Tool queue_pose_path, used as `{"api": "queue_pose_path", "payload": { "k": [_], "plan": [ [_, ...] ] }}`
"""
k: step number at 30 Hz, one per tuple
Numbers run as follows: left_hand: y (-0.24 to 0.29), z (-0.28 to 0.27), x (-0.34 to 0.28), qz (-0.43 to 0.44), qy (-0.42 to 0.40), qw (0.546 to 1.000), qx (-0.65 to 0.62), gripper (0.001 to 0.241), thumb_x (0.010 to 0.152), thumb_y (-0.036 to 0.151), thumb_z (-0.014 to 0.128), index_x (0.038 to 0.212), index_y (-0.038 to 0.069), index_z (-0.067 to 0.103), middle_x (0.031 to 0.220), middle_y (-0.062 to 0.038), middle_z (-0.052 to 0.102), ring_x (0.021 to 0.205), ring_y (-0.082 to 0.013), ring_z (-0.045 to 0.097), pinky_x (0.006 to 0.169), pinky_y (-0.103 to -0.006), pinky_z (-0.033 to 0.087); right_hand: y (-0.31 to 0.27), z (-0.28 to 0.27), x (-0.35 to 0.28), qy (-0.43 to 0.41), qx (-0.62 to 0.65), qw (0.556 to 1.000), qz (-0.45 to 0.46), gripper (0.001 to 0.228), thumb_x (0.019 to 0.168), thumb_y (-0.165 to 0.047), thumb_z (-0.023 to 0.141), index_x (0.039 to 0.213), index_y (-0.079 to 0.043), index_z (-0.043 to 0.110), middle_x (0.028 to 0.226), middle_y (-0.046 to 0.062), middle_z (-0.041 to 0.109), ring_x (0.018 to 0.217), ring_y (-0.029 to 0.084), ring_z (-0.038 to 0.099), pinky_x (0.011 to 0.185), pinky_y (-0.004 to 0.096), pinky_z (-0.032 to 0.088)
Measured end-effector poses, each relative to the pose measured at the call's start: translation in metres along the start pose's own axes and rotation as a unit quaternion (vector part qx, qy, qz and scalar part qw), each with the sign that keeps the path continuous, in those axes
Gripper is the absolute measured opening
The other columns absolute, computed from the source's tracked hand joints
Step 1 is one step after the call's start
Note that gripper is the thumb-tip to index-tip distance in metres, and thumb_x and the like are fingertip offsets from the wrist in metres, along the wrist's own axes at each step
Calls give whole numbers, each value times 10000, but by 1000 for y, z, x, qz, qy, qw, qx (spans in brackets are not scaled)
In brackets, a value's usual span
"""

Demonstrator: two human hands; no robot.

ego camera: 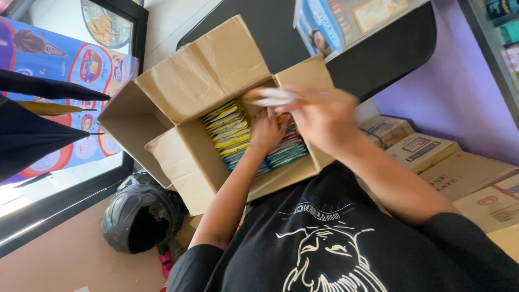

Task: The person takes packets from a clear display dispenser and arranges them into a cardboard box by hand.

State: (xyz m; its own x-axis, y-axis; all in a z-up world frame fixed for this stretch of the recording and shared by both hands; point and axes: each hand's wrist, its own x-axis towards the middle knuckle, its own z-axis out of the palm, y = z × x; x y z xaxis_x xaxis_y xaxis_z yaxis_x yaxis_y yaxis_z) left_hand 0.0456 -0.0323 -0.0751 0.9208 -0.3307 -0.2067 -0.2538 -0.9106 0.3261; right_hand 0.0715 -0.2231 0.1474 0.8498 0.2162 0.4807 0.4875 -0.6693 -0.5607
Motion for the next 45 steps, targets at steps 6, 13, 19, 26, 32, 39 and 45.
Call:
{"api": "queue_pose_path", "payload": {
  "k": [6,13,19,26,32,39,45],
  "plan": [
    [-12,-4,-4,66,13,989,-128,414,895,329,655,1189,38,643,1210,-230,681,1151,-408,620,998,-522,444,21,184,0,-247,-207,939,-116,108,921,-196,639,992,-123,677,715,45,736,635,216,720,596,367,531],
    [-22,13,-12,75,56,990,-103,417,909,291,646,1224,18,639,1228,-266,661,1160,-446,598,993,-541,450,91,307,-60,-321,-159,933,-39,207,814,-201,632,864,-89,798,867,154,763,808,325,744,666,478,564],
    [-8,-18,-25,7,7,987,-163,490,921,278,642,1316,-10,607,1307,-286,613,1223,-469,546,1044,-560,419,120,340,-87,-334,-199,919,59,261,839,-175,596,912,-52,814,965,158,771,924,310,744,768,462,577],
    [7,-74,-75,-2,66,998,1,587,848,331,703,1235,-92,580,1360,-385,452,1309,-556,392,1135,-677,251,81,301,-75,-484,-234,843,-10,262,917,-162,569,977,-88,813,1018,126,781,954,288,751,733,464,580],
    [-16,-78,-61,-75,161,963,-202,461,920,104,553,1355,-48,559,1363,-268,569,1305,-462,522,1165,-515,390,61,283,-86,-551,-284,784,14,287,953,-310,544,1081,-169,759,1114,80,756,1127,234,661,996,500,372],
    [-82,39,17,-77,40,900,-427,476,876,120,462,1300,0,644,1347,-245,650,1270,-431,591,1088,-447,460,88,277,-107,-458,-266,847,45,492,848,-272,559,1289,-70,645,1235,154,674,1214,306,552,972,513,340],
    [-89,81,37,36,1,995,-92,424,1008,242,448,1337,55,638,1274,-221,665,1194,-458,567,981,-542,455,21,106,-53,-439,-159,872,-148,404,929,-284,608,1159,39,685,1255,246,644,1269,406,540,1124,548,343]
  ]
}}
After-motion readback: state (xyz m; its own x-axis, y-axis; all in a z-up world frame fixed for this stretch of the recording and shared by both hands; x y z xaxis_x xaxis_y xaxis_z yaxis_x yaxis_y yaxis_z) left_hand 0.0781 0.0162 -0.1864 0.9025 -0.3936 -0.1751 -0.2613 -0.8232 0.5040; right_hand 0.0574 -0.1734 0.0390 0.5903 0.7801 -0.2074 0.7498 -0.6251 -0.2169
